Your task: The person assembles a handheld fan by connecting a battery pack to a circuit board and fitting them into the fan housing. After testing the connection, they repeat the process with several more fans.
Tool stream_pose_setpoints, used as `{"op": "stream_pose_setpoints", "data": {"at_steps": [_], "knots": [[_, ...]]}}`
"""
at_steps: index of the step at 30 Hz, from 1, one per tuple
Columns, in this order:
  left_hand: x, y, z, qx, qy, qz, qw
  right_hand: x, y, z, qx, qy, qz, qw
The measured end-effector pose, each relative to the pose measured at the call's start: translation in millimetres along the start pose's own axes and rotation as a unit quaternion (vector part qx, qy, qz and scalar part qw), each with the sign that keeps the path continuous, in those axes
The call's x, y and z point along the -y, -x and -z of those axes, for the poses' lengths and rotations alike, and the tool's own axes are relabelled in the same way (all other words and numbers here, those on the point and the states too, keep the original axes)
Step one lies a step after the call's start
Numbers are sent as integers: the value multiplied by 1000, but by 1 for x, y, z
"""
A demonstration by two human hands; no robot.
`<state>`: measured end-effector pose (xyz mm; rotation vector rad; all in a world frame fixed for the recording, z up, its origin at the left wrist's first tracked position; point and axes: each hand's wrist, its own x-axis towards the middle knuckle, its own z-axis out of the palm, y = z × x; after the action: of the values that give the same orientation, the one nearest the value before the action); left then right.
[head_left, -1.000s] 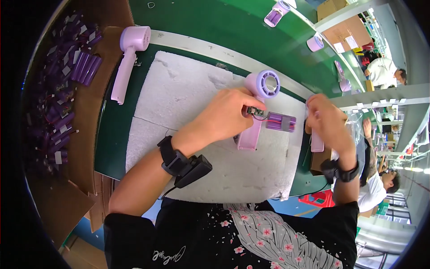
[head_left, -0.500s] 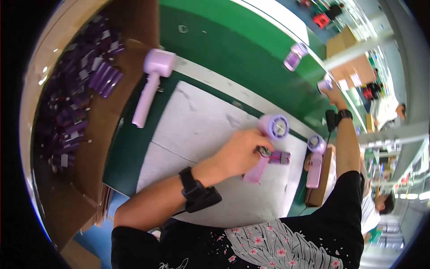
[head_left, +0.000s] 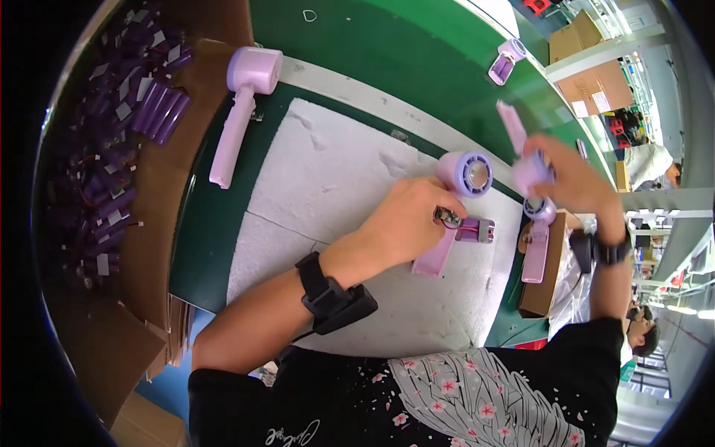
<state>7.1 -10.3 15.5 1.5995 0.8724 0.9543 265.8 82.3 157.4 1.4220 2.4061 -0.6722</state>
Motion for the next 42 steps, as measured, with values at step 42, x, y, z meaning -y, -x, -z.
{"op": "stream_pose_setpoints", "data": {"at_steps": [42], "knots": [[-22,-1,32,25,-162,-47,985,87,44,-158,-26,-627,126,769]]}}
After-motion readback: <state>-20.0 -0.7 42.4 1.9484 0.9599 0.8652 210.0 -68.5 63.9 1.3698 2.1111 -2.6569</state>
